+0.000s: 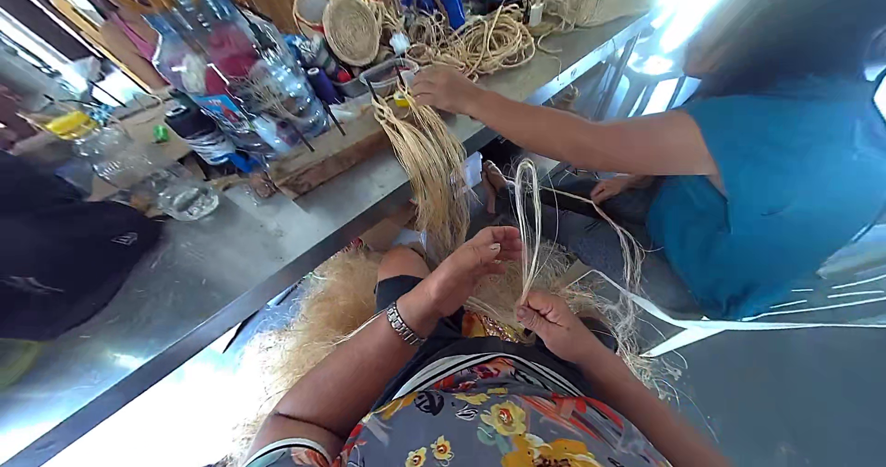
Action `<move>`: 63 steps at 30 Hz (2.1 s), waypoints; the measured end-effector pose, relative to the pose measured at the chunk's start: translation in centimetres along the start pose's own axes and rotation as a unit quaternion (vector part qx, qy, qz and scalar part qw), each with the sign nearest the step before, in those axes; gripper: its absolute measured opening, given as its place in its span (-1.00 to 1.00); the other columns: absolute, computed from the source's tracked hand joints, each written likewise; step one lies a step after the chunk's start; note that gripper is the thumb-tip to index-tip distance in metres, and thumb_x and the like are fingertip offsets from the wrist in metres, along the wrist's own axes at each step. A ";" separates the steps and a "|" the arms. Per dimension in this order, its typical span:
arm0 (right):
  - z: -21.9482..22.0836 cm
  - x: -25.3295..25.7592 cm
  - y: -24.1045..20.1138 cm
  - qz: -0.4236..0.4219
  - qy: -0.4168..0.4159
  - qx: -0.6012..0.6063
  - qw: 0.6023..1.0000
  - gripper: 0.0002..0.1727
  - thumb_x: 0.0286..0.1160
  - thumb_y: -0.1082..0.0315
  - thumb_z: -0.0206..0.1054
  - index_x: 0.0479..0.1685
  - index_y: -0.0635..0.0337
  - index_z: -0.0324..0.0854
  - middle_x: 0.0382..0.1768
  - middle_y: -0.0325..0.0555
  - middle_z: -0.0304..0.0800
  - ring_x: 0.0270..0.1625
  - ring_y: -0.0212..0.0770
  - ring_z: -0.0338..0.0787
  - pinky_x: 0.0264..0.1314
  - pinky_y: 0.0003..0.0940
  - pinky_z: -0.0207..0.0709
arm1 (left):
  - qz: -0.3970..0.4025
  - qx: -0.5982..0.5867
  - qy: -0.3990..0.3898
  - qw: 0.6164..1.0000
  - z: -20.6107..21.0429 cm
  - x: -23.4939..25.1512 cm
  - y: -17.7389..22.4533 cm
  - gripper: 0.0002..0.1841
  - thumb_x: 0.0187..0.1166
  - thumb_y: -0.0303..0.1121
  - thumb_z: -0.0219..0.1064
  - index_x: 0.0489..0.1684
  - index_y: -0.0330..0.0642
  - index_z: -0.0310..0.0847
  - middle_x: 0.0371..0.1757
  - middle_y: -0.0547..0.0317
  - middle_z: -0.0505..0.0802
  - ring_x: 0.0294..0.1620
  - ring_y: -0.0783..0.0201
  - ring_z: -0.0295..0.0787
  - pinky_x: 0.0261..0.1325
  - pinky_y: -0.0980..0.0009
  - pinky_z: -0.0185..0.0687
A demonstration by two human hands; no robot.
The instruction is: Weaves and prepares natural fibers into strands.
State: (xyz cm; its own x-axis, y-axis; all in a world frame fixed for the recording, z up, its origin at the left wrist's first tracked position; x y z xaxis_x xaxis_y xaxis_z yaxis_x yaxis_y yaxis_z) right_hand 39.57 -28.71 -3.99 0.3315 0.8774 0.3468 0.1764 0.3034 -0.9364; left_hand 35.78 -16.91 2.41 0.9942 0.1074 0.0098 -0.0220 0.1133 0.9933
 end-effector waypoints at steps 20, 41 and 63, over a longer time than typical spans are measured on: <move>-0.5 -0.1 0.0 -0.021 0.044 -0.095 0.994 -0.67 0.77 0.29 0.13 -0.38 0.25 0.60 -0.51 -0.47 0.52 -0.41 -0.76 0.45 -0.28 -0.79 0.35 | -0.018 0.016 -0.010 1.000 1.9 -1.3 -3.7 -0.48 0.55 -0.07 0.08 0.34 -0.21 0.57 0.28 0.19 0.77 0.30 0.36 0.64 0.39 0.33 0.52; -4.0 0.0 1.0 0.110 0.085 -0.098 0.985 -0.70 0.62 0.25 0.31 0.03 0.34 0.73 -0.08 -0.10 0.85 -0.04 -0.39 0.80 0.14 -0.37 0.70 | 0.128 0.092 0.119 0.980 1.9 -2.5 -5.2 -0.71 0.62 -0.45 -0.01 -0.27 -0.23 0.70 -0.07 0.32 0.64 0.06 0.55 0.52 0.21 0.57 0.42; -4.0 2.0 -1.8 0.009 0.186 0.178 0.966 -0.87 0.55 0.28 0.41 -0.23 0.03 0.88 -0.20 -0.35 0.89 -0.23 -0.52 0.76 -0.08 -0.54 0.67 | 0.107 -0.032 0.033 0.993 3.0 -2.3 -6.9 -0.75 0.72 -0.35 -0.05 -0.35 0.11 0.50 -0.55 0.65 0.46 -0.57 0.71 0.25 -0.50 0.71 0.15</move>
State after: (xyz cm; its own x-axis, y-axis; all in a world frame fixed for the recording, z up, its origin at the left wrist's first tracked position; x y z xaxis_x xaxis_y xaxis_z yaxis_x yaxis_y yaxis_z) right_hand 43.60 -28.96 -1.43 0.6527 0.7100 0.2643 -0.1409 0.4565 -0.8785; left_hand 34.00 -20.85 -4.13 0.9571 0.1993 0.2105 -0.2411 0.1442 0.9597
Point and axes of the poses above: each hand's wrist, its own x-axis towards the middle knuckle, its own z-axis out of the palm, y = z × x, the point moved 9 cm from there along x, towards the middle knuckle
